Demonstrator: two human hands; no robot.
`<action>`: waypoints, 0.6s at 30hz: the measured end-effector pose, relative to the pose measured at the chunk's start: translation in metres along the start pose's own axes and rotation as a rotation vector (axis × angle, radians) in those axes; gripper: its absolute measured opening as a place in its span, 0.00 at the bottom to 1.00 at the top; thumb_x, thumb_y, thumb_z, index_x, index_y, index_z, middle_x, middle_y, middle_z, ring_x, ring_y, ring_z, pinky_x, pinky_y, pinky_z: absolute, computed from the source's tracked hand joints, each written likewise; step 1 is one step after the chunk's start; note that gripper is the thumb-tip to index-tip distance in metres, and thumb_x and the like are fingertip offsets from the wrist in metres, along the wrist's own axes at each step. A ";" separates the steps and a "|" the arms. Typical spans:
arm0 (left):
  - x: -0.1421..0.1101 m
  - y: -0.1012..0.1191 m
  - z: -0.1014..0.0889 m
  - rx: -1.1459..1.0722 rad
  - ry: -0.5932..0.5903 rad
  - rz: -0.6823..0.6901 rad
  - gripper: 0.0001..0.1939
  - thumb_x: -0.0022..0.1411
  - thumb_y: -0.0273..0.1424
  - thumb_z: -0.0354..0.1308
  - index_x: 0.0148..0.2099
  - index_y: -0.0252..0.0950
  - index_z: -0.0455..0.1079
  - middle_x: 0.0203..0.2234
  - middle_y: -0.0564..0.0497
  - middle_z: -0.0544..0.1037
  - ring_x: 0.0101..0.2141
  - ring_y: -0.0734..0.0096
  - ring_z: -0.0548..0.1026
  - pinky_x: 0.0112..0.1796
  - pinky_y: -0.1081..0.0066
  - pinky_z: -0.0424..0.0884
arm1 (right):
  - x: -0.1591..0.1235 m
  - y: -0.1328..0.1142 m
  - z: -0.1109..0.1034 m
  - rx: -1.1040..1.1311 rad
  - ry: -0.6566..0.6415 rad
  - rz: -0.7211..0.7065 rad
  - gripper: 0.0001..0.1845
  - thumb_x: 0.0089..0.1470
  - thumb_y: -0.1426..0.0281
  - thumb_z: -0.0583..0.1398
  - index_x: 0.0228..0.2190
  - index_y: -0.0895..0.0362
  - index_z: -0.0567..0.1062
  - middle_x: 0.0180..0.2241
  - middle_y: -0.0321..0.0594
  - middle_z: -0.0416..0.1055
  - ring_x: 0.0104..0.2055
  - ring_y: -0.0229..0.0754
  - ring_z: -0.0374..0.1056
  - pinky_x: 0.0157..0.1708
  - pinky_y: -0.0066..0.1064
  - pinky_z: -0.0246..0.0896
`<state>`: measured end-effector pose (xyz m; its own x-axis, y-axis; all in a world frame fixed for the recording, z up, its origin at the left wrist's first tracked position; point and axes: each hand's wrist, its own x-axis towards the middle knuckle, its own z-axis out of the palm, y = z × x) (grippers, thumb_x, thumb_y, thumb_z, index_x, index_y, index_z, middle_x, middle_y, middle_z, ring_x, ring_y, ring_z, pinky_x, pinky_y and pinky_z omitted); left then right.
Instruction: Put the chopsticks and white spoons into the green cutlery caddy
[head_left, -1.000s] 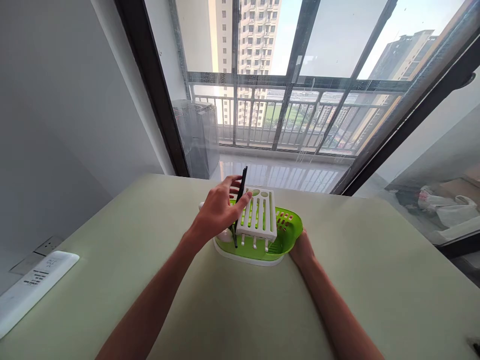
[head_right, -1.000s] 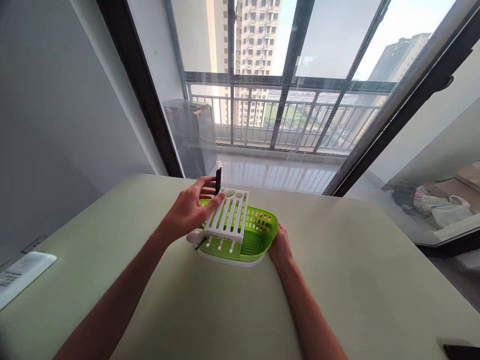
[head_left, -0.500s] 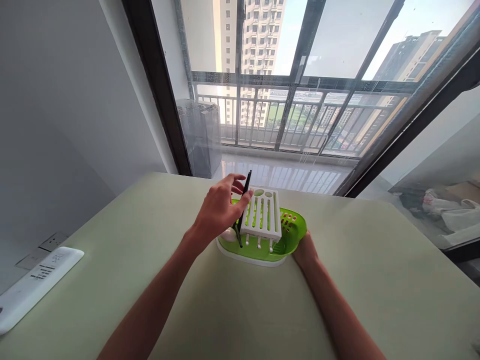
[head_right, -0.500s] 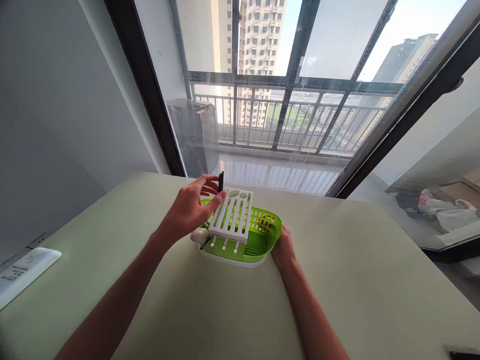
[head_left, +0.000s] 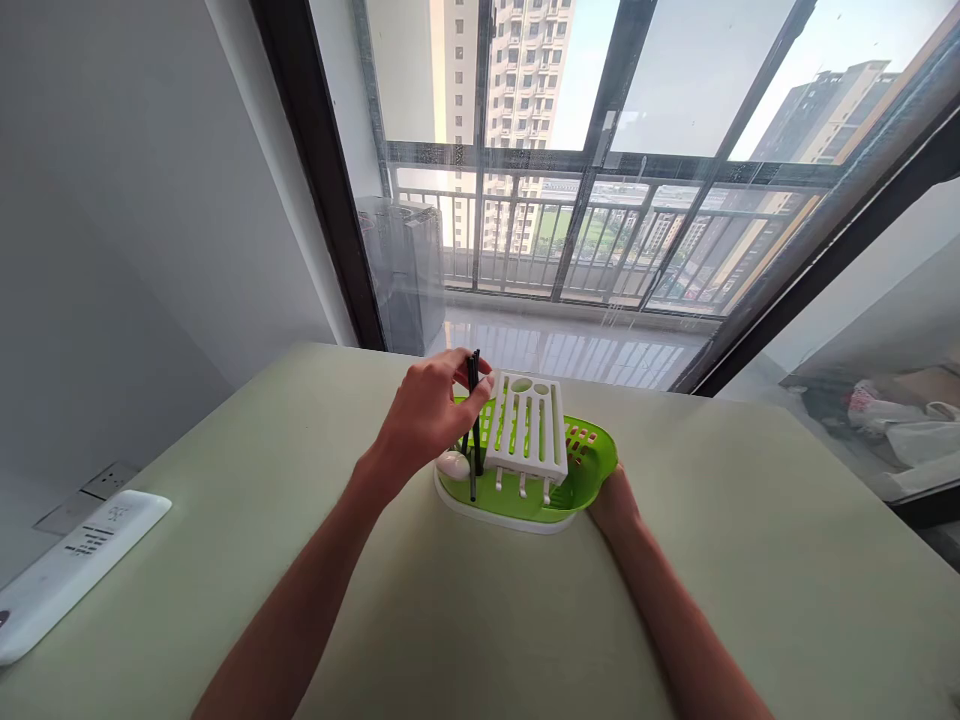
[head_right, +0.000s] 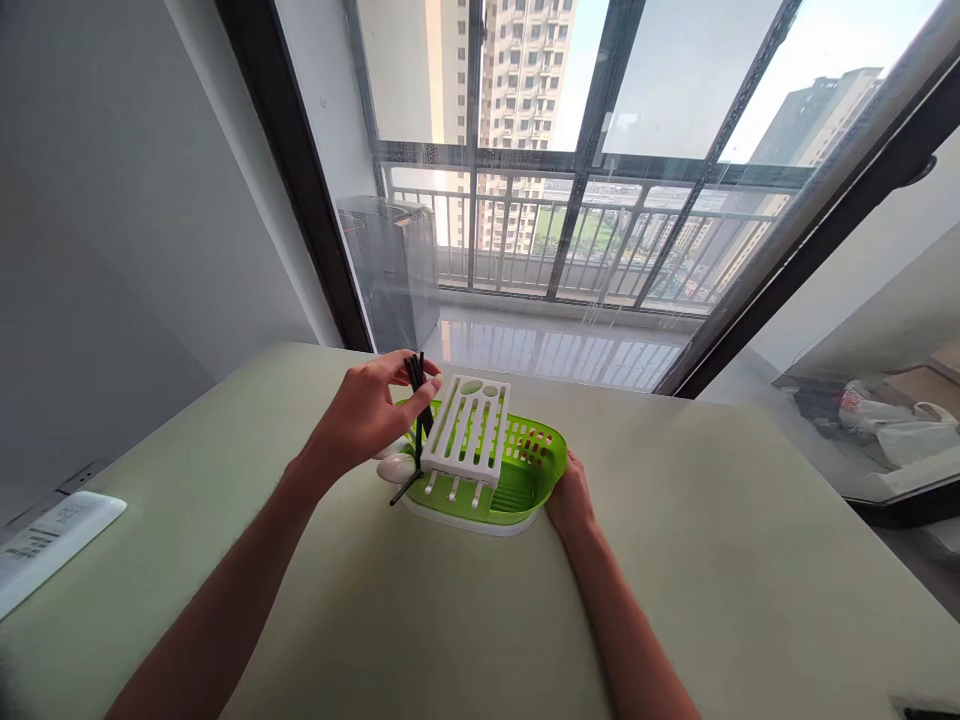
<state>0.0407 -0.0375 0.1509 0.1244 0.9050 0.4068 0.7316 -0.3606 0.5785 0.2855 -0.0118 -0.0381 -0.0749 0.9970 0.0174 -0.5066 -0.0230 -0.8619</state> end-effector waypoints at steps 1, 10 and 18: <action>0.000 -0.001 -0.001 0.018 -0.002 -0.005 0.11 0.67 0.37 0.57 0.43 0.38 0.76 0.38 0.51 0.82 0.38 0.65 0.79 0.34 0.70 0.72 | 0.000 0.001 -0.001 -0.001 0.000 0.000 0.18 0.47 0.63 0.68 0.42 0.49 0.83 0.46 0.40 0.81 0.52 0.58 0.74 0.52 0.48 0.72; 0.001 -0.016 -0.002 0.215 0.102 0.009 0.16 0.68 0.41 0.54 0.40 0.39 0.79 0.58 0.45 0.71 0.63 0.49 0.60 0.63 0.50 0.59 | 0.002 0.005 -0.004 -0.001 0.013 -0.016 0.16 0.48 0.61 0.68 0.41 0.49 0.82 0.46 0.39 0.81 0.53 0.57 0.74 0.53 0.49 0.71; 0.005 -0.030 -0.005 0.180 0.035 -0.069 0.14 0.66 0.39 0.55 0.39 0.38 0.79 0.57 0.45 0.73 0.58 0.51 0.68 0.59 0.55 0.66 | -0.002 0.003 -0.001 0.016 0.040 -0.004 0.18 0.49 0.61 0.68 0.43 0.50 0.82 0.46 0.40 0.81 0.51 0.55 0.75 0.52 0.47 0.72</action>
<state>0.0165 -0.0230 0.1391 0.0486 0.9167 0.3967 0.8463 -0.2487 0.4711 0.2849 -0.0135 -0.0415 -0.0385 0.9993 -0.0002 -0.5206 -0.0202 -0.8536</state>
